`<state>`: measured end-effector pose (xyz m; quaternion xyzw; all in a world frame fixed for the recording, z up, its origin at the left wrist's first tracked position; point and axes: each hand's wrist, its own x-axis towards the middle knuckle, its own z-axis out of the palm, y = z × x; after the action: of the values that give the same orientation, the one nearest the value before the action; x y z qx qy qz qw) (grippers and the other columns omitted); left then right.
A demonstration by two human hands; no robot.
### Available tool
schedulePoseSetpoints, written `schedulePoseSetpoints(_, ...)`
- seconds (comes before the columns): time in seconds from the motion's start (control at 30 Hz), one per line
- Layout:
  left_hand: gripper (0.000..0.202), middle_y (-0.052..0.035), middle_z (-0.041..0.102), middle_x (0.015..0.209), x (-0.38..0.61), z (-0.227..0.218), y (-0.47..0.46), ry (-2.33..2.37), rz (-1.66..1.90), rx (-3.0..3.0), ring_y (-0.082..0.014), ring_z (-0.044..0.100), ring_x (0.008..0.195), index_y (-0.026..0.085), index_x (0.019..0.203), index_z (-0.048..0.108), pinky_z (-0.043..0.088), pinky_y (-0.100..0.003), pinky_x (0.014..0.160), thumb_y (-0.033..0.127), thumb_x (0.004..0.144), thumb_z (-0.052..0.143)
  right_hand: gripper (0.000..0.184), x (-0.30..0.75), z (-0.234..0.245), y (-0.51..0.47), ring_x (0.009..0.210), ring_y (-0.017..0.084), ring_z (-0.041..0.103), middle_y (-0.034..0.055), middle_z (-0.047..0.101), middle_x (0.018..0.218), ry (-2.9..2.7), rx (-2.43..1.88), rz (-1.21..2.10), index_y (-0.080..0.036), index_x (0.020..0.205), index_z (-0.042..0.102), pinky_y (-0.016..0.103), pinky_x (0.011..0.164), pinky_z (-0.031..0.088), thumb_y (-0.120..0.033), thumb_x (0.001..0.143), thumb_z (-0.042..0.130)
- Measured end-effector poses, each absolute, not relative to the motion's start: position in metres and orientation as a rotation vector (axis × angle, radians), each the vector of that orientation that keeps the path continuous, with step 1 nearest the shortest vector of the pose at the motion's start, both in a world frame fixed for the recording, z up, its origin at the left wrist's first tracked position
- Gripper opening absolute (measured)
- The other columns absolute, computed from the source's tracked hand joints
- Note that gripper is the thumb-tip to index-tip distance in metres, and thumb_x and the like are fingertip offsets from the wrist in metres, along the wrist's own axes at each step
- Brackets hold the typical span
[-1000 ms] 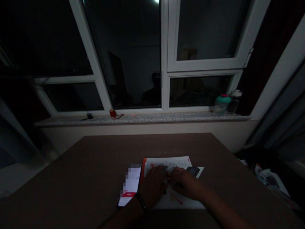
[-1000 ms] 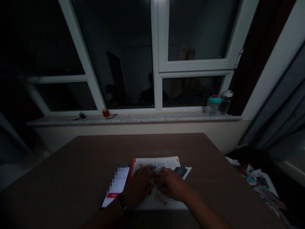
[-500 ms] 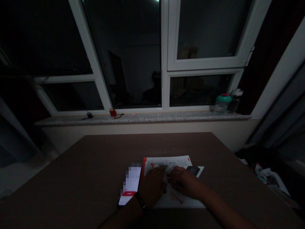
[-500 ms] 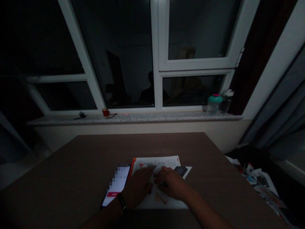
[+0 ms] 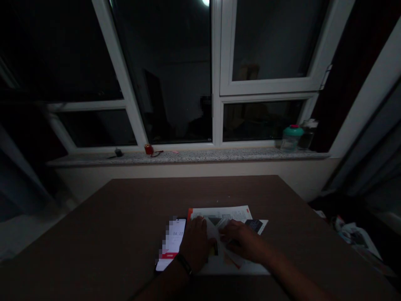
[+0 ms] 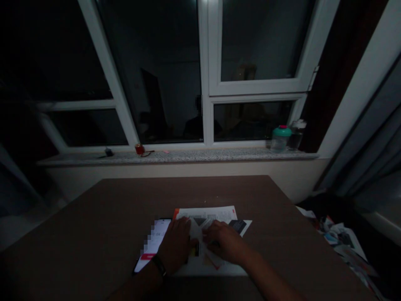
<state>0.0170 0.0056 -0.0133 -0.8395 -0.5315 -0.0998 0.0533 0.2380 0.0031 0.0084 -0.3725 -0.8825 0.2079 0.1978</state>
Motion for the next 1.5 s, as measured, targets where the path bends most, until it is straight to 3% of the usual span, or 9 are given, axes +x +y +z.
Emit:
schedulePoseSetpoints(0.2,0.056,-0.0198,0.052,0.137,0.014,-0.012,0.002,-1.656,-0.236,-2.493,-0.0395,0.042,0.13,0.012,0.134,0.053,0.03,-0.058,0.107,0.043,0.088,0.065,0.028,0.238,0.009,0.003,0.109,0.024,0.058,0.0048,0.07,0.116,-2.469,-1.048,0.581,-0.023,0.102,0.072,0.037,0.095,0.042,-0.01,0.079,0.065)
schedulePoseSetpoints(0.3,0.055,-0.0182,0.045,0.145,0.015,-0.014,0.003,-1.635,-0.274,-2.554,-0.0376,0.036,0.135,0.012,0.135,0.051,0.027,-0.056,0.111,0.038,0.089,0.065,0.027,0.238,0.008,0.004,0.109,0.025,0.058,0.0051,0.069,0.117,-2.466,-1.041,0.581,-0.023,0.102,0.071,0.037,0.095,0.041,-0.011,0.078,0.066)
schedulePoseSetpoints(0.47,0.045,-0.0081,0.046,0.146,0.021,-0.012,0.003,-1.355,-0.422,-2.865,-0.0266,0.038,0.135,0.019,0.137,0.048,0.028,-0.047,0.114,0.024,0.092,0.055,0.022,0.237,0.007,0.004,0.103,0.024,0.058,0.0044,0.071,0.106,-2.481,-1.068,0.558,-0.023,0.097,0.071,0.035,0.091,0.042,-0.012,0.079,0.066)
schedulePoseSetpoints(0.73,0.048,-0.0093,0.041,0.148,0.022,-0.006,0.008,-1.315,-0.453,-3.013,-0.0249,0.035,0.137,0.017,0.137,0.045,0.029,-0.044,0.115,0.018,0.09,0.054,0.022,0.237,0.009,0.004,0.101,0.024,0.057,0.004,0.07,0.101,-2.522,-1.077,0.555,-0.023,0.097,0.071,0.036,0.09,0.04,-0.012,0.08,0.062)
schedulePoseSetpoints(0.93,0.042,-0.0122,0.04,0.149,0.025,0.0,0.006,-1.463,-0.354,-2.937,-0.031,0.034,0.137,0.018,0.132,0.052,0.029,-0.049,0.112,0.028,0.092,0.06,0.022,0.237,0.009,0.004,0.101,0.023,0.057,0.0028,0.071,0.103,-2.491,-1.05,0.558,-0.023,0.097,0.07,0.033,0.088,0.041,-0.011,0.08,0.063)
schedulePoseSetpoints(1.07,0.045,-0.0122,0.042,0.147,0.026,0.007,0.002,-1.592,-0.314,-2.837,-0.0364,0.036,0.135,0.025,0.133,0.055,0.03,-0.055,0.109,0.036,0.09,0.064,0.024,0.237,0.006,0.005,0.102,0.023,0.057,0.0031,0.071,0.102,-2.491,-1.055,0.562,-0.023,0.098,0.071,0.034,0.089,0.042,-0.011,0.079,0.063)
schedulePoseSetpoints(1.17,0.05,-0.011,0.043,0.146,0.022,0.007,0.0,-1.658,-0.282,-2.78,-0.0386,0.036,0.135,0.028,0.135,0.053,0.027,-0.059,0.109,0.04,0.088,0.066,0.026,0.238,0.003,0.005,0.106,0.024,0.057,0.0039,0.07,0.112,-2.467,-1.051,0.557,-0.023,0.101,0.071,0.036,0.093,0.041,-0.011,0.079,0.064)
schedulePoseSetpoints(1.5,0.057,-0.0129,0.04,0.15,0.02,-0.007,0.015,-1.306,-0.436,-3.061,-0.0273,0.033,0.139,0.016,0.141,0.042,0.027,-0.046,0.115,0.037,0.091,0.061,0.023,0.236,0.011,0.003,0.102,0.024,0.058,0.0043,0.071,0.104,-2.467,-1.045,0.562,-0.023,0.098,0.07,0.036,0.092,0.041,-0.012,0.079,0.063)
